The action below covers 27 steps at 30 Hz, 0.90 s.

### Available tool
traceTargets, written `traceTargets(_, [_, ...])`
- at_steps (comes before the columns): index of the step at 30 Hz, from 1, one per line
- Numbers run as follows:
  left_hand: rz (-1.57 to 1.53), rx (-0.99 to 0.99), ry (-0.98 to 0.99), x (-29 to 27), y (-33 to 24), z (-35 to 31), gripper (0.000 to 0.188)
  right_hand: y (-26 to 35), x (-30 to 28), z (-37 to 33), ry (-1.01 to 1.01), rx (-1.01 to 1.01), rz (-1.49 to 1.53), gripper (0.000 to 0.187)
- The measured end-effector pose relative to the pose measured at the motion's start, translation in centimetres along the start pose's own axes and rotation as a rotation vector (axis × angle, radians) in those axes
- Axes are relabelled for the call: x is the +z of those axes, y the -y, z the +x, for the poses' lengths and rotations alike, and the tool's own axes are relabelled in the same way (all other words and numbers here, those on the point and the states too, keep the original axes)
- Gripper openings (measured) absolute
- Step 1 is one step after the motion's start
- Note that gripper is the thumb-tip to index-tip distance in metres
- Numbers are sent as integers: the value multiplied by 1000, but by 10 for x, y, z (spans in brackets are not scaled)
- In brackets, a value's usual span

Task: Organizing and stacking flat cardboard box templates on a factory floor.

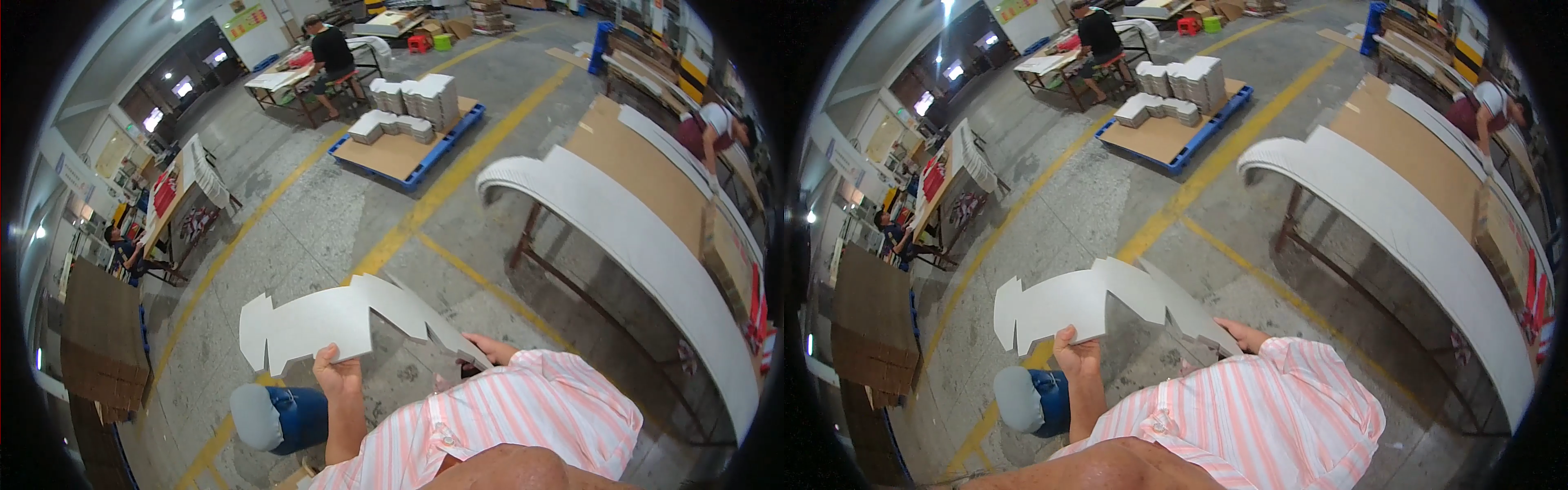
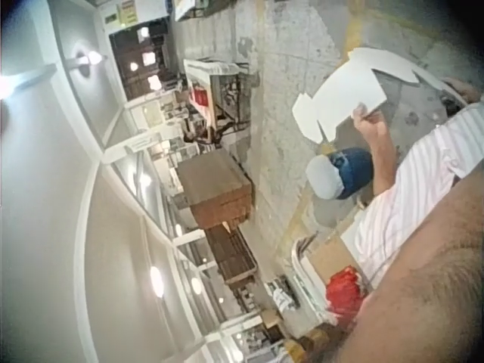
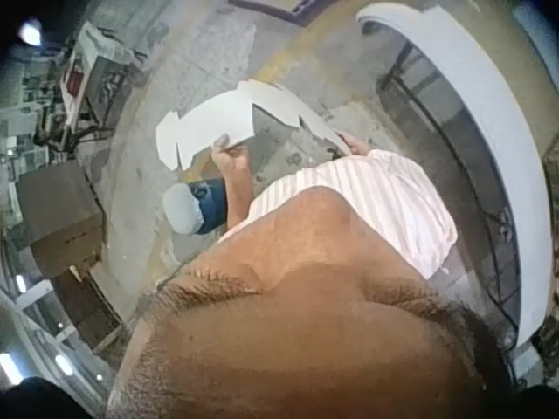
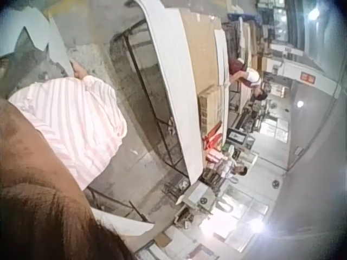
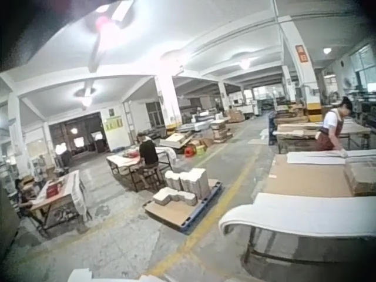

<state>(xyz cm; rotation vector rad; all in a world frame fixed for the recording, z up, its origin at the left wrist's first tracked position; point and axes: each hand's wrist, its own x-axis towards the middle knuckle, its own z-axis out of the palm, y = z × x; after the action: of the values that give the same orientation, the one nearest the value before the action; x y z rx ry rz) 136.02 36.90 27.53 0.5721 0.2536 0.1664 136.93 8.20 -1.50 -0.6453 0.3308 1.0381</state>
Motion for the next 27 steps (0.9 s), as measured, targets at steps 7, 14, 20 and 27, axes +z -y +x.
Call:
traceTargets(7, [33, 65, -58, 16, 8, 160, 43, 147, -4, 115, -194, -187, 145, 39])
traceTargets(14, [70, 148, -187, 33, -3, 292, 40, 321, -6, 193, -208, -68, -99, 41])
traceTargets(20, [-8, 165, -459, 20, 5, 389, 35, 423, -18, 246, -351, 29, -204, 39])
traceTargets(27, [-4, 63, -467, 29, 47, 584, 32, 542, -29, 301, -396, 17, -158, 37])
